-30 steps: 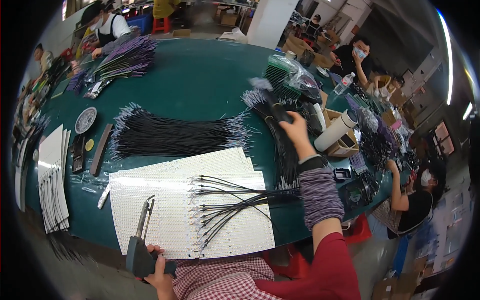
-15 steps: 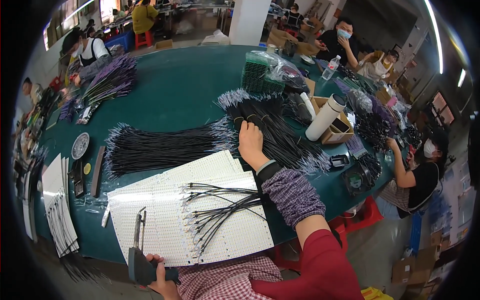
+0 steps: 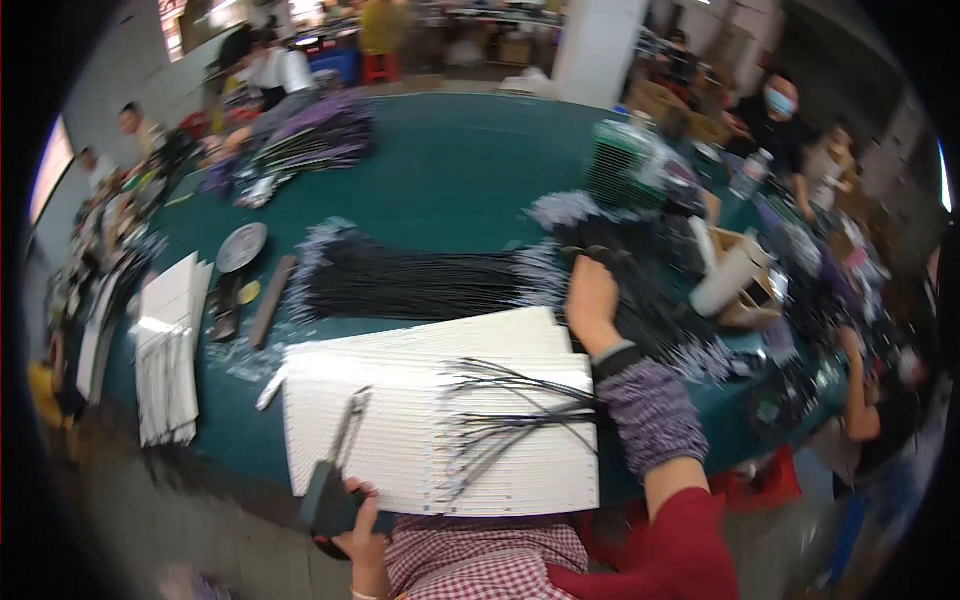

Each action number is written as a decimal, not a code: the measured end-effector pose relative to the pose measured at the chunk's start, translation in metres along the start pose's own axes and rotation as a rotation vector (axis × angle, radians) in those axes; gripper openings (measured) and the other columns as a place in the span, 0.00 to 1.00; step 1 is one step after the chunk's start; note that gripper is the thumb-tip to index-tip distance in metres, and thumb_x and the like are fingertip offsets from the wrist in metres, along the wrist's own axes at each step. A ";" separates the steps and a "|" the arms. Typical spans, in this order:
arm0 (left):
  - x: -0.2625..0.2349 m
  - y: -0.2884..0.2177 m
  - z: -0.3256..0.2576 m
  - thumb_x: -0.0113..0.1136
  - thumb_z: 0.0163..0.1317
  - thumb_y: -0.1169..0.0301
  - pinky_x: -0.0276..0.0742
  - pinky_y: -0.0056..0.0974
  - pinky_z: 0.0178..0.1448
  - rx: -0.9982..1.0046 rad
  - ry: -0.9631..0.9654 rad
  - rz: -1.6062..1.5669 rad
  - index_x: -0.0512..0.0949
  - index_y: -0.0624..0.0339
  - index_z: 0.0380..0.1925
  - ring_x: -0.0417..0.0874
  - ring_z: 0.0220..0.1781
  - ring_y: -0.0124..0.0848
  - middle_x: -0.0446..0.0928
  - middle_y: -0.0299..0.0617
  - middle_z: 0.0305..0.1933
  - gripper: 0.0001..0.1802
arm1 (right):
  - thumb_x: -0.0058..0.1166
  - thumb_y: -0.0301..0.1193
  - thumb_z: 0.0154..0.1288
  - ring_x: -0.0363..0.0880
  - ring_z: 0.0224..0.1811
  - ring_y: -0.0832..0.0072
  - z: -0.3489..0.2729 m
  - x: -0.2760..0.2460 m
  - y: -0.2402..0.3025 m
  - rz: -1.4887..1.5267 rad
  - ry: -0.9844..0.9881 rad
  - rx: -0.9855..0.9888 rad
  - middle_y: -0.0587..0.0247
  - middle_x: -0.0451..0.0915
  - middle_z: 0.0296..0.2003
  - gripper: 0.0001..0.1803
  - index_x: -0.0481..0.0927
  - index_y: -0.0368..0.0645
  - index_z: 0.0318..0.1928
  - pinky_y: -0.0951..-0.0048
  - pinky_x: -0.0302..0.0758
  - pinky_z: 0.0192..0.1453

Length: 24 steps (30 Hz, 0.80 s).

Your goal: The person attaches wires to an LED panel using a soldering iron.

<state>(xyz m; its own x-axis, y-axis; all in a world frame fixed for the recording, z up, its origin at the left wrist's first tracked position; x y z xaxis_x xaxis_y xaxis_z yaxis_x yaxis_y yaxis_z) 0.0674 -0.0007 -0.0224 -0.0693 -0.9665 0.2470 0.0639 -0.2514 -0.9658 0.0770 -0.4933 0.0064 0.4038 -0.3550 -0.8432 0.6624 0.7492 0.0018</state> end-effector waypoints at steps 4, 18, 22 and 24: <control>0.018 0.006 0.000 0.65 0.52 0.83 0.77 0.34 0.49 -0.050 0.098 0.024 0.77 0.66 0.43 0.79 0.41 0.27 0.79 0.38 0.37 0.16 | 0.37 0.28 0.70 0.78 0.37 0.54 -0.009 -0.010 -0.037 0.055 -0.039 0.054 0.49 0.77 0.35 0.10 0.73 0.40 0.43 0.56 0.76 0.40; 0.001 0.001 -0.005 0.65 0.49 0.85 0.78 0.33 0.46 -0.101 -0.005 -0.005 0.75 0.66 0.46 0.80 0.41 0.29 0.77 0.40 0.43 0.22 | 0.46 0.23 0.62 0.78 0.39 0.55 -0.008 0.000 -0.006 0.051 0.004 0.010 0.49 0.76 0.37 0.08 0.71 0.39 0.42 0.59 0.76 0.41; 0.016 0.009 0.003 0.65 0.49 0.85 0.78 0.34 0.46 -0.071 0.037 0.002 0.76 0.66 0.46 0.81 0.41 0.30 0.78 0.40 0.42 0.21 | 0.62 0.19 0.47 0.73 0.48 0.56 -0.012 0.005 -0.027 -0.029 0.081 0.035 0.49 0.72 0.47 0.32 0.68 0.35 0.56 0.62 0.71 0.52; 0.020 0.004 0.000 0.65 0.50 0.84 0.77 0.33 0.46 -0.062 0.042 -0.048 0.76 0.66 0.47 0.81 0.42 0.30 0.78 0.40 0.43 0.21 | 0.62 0.20 0.46 0.73 0.48 0.56 -0.010 -0.004 -0.029 -0.033 0.068 0.033 0.50 0.72 0.47 0.32 0.67 0.35 0.56 0.63 0.71 0.52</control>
<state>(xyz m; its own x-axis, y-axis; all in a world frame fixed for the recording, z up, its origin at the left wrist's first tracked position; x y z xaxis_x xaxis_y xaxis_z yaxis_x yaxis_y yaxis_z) 0.0663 -0.0213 -0.0208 -0.1125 -0.9502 0.2906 -0.0017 -0.2922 -0.9563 0.0500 -0.5077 0.0040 0.3381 -0.3395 -0.8777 0.6955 0.7185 -0.0100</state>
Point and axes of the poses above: each hand's wrist, its own z-axis towards the middle knuckle, its own x-axis out of the palm, y = z × x, the point moved 7 cm from there along z, towards the middle knuckle
